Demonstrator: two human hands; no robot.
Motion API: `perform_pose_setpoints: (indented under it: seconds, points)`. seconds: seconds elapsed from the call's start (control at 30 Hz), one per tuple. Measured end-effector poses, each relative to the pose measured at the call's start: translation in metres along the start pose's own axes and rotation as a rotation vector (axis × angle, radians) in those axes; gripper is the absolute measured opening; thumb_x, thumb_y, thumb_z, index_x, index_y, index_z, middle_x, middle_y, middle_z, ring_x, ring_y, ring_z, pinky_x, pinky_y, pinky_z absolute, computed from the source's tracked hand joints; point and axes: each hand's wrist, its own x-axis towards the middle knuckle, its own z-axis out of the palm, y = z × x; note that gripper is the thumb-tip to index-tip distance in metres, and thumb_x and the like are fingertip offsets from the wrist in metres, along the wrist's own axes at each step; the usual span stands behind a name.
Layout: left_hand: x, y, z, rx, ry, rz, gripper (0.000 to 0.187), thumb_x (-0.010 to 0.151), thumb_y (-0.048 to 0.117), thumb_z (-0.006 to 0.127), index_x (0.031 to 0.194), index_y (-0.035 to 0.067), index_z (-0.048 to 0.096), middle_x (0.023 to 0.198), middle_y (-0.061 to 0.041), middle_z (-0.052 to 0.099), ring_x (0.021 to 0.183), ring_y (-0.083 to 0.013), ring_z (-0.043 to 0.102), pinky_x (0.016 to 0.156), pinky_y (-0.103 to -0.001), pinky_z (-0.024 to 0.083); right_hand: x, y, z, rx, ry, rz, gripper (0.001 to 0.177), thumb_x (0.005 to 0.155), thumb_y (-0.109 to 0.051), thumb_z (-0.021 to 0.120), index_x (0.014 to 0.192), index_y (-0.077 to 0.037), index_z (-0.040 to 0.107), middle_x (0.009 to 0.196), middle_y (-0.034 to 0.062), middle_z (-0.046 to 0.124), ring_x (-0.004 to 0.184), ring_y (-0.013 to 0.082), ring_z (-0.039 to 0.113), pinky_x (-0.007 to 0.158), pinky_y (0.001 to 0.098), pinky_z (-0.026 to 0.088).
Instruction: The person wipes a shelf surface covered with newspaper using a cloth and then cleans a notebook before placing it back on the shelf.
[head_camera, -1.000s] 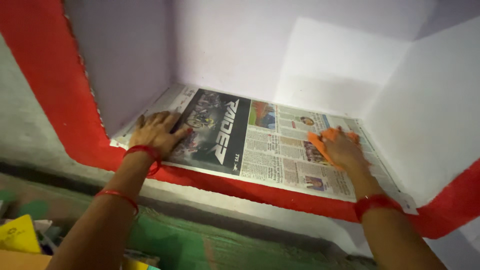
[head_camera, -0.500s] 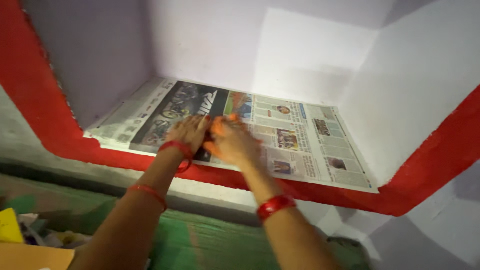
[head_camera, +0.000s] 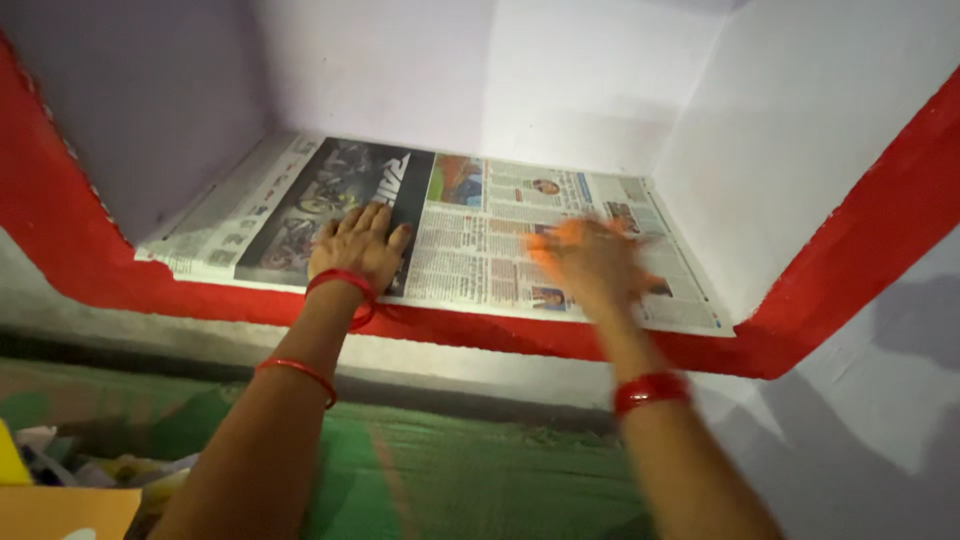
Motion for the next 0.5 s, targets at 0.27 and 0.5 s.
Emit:
perform_pose_setpoints:
  seconds: [0.27,0.5]
  points:
    - [0.013,-0.011,0.016,-0.023,0.006,0.017,0.060,0.103,0.041,0.018,0.159,0.025,0.032,0.168,0.004,0.024,0.154,-0.0163,0.020,0.125,-0.043,0.015,0.038,-0.121,0.116,0.248,0.191,-0.383,0.052,0.103,-0.052,0.044,0.135,-0.014,0.061,0.146,0.0177,0.061,0.140,0.0376,0.055,0.118,0.0566,0.038]
    - [0.008,-0.007,0.011,-0.001,-0.014,0.001,0.062,0.102,0.049,0.020,0.158,0.024,0.029,0.167,0.004,0.023,0.153,-0.0160,0.018,0.124,-0.042,0.013,0.023,0.011,0.012,0.089,-0.072,-0.177,0.052,0.096,-0.066,0.048,0.104,-0.018,0.067,0.111,0.0032,0.064,0.118,0.0265,0.057,0.101,0.0570,0.047]
